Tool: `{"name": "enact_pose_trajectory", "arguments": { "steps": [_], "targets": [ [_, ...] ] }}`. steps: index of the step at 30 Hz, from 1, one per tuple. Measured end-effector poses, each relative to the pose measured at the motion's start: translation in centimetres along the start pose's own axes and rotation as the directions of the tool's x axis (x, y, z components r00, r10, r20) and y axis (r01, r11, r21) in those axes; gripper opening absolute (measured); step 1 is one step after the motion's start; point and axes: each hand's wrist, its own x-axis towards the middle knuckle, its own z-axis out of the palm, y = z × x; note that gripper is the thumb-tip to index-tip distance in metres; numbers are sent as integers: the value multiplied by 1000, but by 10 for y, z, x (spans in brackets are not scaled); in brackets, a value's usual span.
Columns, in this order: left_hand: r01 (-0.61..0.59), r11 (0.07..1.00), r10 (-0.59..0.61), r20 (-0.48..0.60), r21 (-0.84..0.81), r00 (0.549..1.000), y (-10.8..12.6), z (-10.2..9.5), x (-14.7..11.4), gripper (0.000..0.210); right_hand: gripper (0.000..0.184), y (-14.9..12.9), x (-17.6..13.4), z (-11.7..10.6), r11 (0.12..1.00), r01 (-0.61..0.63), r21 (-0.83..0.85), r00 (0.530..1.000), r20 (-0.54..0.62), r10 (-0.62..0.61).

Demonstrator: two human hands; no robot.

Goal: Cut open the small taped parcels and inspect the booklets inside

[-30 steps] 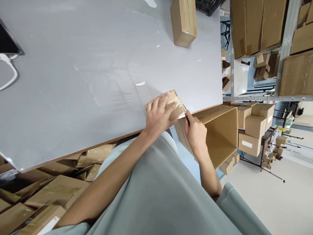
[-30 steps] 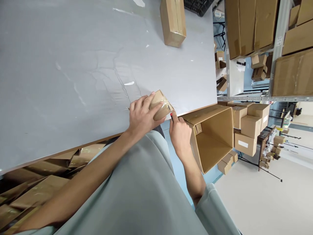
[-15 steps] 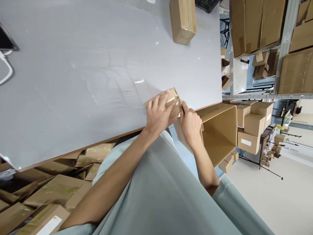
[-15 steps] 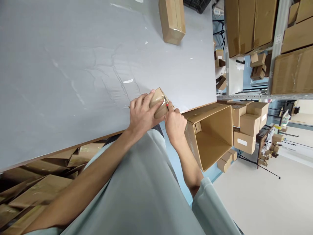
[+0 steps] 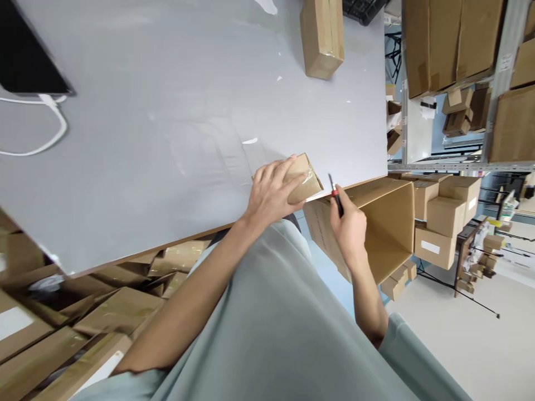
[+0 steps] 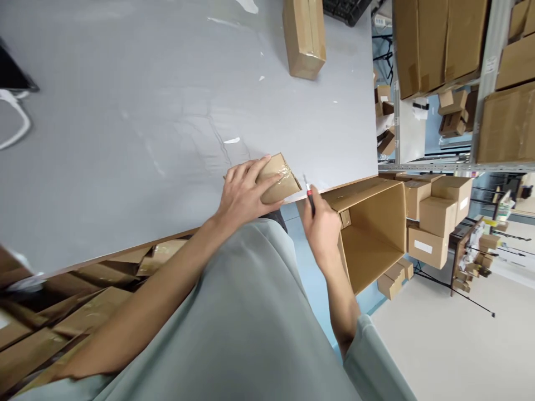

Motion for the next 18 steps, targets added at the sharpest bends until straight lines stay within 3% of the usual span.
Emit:
{"name": "enact_pose_trajectory", "arguments": {
  "steps": [3,6,8,10,14,18],
  "targets": [
    [29,1000,-29,4,11,1000,-15,-26,-23,96,49,26,31,32,951,-12,308,987,-148,61],
    [110,993,-112,26,49,993,-35,-58,-59,125,45,34,75,84,788,-153,596,988,101,115],
    [182,980,-187,60,84,980,-49,-78,-84,133,45,24,94,116,688,-243,683,962,258,83],
    [247,963,-257,93,110,962,-64,-93,-107,133,47,7,99,135,623,-275,732,940,341,14],
    [331,937,-341,92,112,935,-94,-94,-128,121,51,-15,84,134,606,-167,778,954,284,-101],
    [324,945,-327,55,46,944,-121,-56,-111,110,51,-6,82,111,687,-43,725,980,164,-111]
  ]
}}
